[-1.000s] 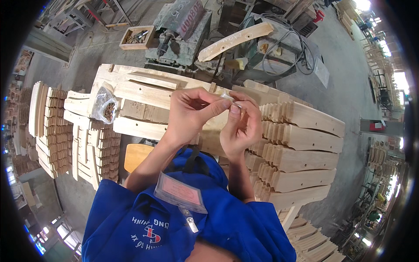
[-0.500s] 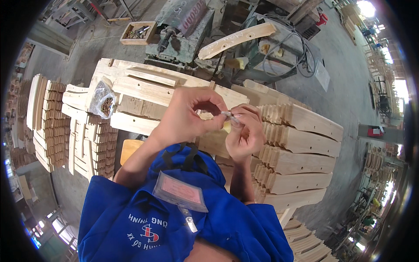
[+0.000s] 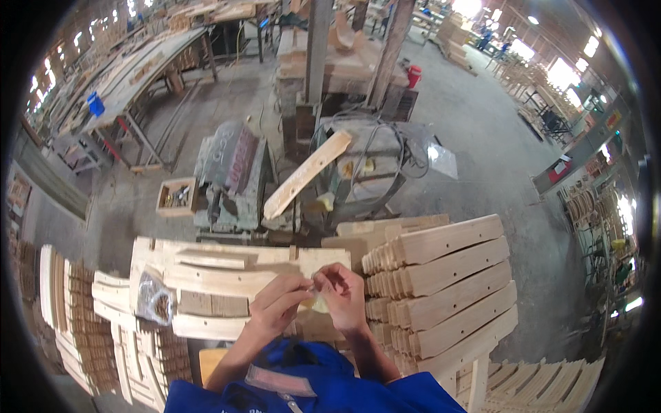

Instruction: The person pours a yellow liquid from a small plastic bag into a metal can, then stirs the contents with a wooden stick. The person then walks across the workshop floor and returns to the workbench to continue handling the materials.

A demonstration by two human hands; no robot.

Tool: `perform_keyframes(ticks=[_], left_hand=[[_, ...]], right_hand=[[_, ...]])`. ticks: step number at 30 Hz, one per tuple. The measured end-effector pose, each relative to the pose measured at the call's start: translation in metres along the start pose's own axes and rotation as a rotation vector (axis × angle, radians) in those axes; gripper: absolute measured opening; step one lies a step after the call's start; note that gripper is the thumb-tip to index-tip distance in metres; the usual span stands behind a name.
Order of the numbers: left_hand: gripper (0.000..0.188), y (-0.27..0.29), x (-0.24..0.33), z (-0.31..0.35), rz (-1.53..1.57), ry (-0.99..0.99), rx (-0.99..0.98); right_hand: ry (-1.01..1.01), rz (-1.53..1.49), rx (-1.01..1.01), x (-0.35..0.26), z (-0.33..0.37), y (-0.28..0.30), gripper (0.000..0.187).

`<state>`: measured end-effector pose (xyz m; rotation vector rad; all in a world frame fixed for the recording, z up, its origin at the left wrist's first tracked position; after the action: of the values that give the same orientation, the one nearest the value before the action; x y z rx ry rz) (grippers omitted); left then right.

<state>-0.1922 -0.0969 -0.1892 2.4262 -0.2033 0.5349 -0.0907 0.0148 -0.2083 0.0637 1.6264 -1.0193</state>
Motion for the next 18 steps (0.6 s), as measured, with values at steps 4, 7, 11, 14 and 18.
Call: perform_keyframes(ticks=[4,7,11,14,18], left_hand=[[0.021,-0.002,-0.002,-0.006,0.004,0.084,0.066],[0.019,-0.002,0.0,-0.007,-0.004,0.195,0.082],[0.017,-0.004,0.001,-0.004,0.051,0.32,0.122],[0.014,-0.003,0.002,0.002,0.116,0.467,0.106],[0.008,0.0,0.002,0.005,0.321,0.746,0.048]], right_hand=[[0.019,0.003,0.035,-0.005,-0.005,-0.002,0.009],[0.099,0.066,0.063,-0.004,-0.001,-0.003,0.011],[0.204,0.255,0.056,-0.004,0.007,-0.009,0.011],[0.316,0.397,0.026,0.001,0.01,-0.01,0.01],[0.563,0.373,-0.062,0.007,0.006,-0.021,0.01]])
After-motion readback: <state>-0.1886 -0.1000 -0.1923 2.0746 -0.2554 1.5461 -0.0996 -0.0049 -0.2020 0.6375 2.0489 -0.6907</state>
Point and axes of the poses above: each hand's wrist, its own z-axis away from the middle knuckle, its own y-axis out of the back of the hand, x = y × z, the point moved 1 cm from there along -z, towards the middle knuckle, and after that the axes turned 15 degrees about -z, right-handed, at the moved point
